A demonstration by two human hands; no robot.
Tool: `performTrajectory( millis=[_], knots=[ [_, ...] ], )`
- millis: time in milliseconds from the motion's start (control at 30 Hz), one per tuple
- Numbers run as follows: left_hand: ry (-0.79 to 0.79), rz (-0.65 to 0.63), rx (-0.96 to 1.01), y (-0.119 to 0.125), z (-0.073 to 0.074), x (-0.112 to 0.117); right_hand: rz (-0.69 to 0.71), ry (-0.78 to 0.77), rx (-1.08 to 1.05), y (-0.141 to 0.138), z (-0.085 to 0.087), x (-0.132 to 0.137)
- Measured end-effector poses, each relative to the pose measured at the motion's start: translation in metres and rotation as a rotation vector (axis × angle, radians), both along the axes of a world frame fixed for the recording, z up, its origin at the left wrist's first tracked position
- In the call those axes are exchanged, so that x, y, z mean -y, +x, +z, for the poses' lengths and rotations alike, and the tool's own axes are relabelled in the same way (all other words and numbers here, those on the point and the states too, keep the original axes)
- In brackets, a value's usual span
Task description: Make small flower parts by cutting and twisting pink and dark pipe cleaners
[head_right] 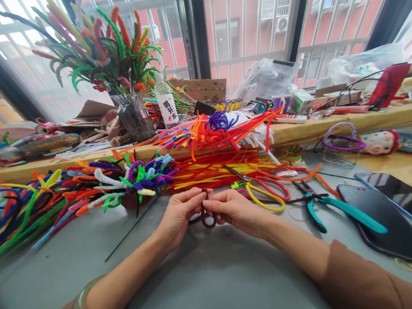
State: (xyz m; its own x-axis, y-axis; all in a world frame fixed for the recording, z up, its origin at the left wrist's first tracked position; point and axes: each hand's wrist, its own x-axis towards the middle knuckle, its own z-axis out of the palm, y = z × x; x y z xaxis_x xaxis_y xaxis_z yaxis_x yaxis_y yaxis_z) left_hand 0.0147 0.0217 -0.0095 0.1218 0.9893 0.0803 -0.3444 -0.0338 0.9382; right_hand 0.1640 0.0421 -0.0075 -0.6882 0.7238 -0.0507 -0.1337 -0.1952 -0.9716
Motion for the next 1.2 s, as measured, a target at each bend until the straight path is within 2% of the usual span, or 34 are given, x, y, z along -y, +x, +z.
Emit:
performTrajectory(
  millis=[167, 333, 500, 633, 767, 933, 1100, 1200],
  knots=[
    [0.077, 0.0, -0.02, 0.0, 0.001, 0.0, 0.0, 0.029, 0.038, 0.0, -0.002, -0.001],
    [0.13, 0.077, -0.046, 0.002, 0.002, 0.002, -0.011, 0.08, 0.004, -0.003, 0.0, 0.0],
    [0.048, 0.237, 0.078, 0.001, -0.004, -0.004, 0.042, -0.035, 0.021, -0.006, 0.004, 0.006],
    [0.039, 0.288, 0.125, -0.001, -0.007, -0.01, -0.008, -0.158, -0.073, -0.008, 0.006, 0.007],
    [0.018, 0.297, 0.172, -0.001, -0.008, -0.01, -0.001, -0.346, -0.169, -0.009, 0.008, 0.008],
    [-0.02, 0.296, 0.274, 0.001, -0.006, -0.008, 0.039, -0.362, -0.143, -0.008, 0.008, 0.009],
    [-0.038, 0.27, 0.35, 0.001, -0.003, -0.008, 0.136, -0.516, -0.266, -0.006, 0.009, 0.009],
    [-0.029, 0.26, 0.349, 0.0, -0.001, -0.008, 0.166, -0.543, -0.3, -0.005, 0.009, 0.008]
  ],
)
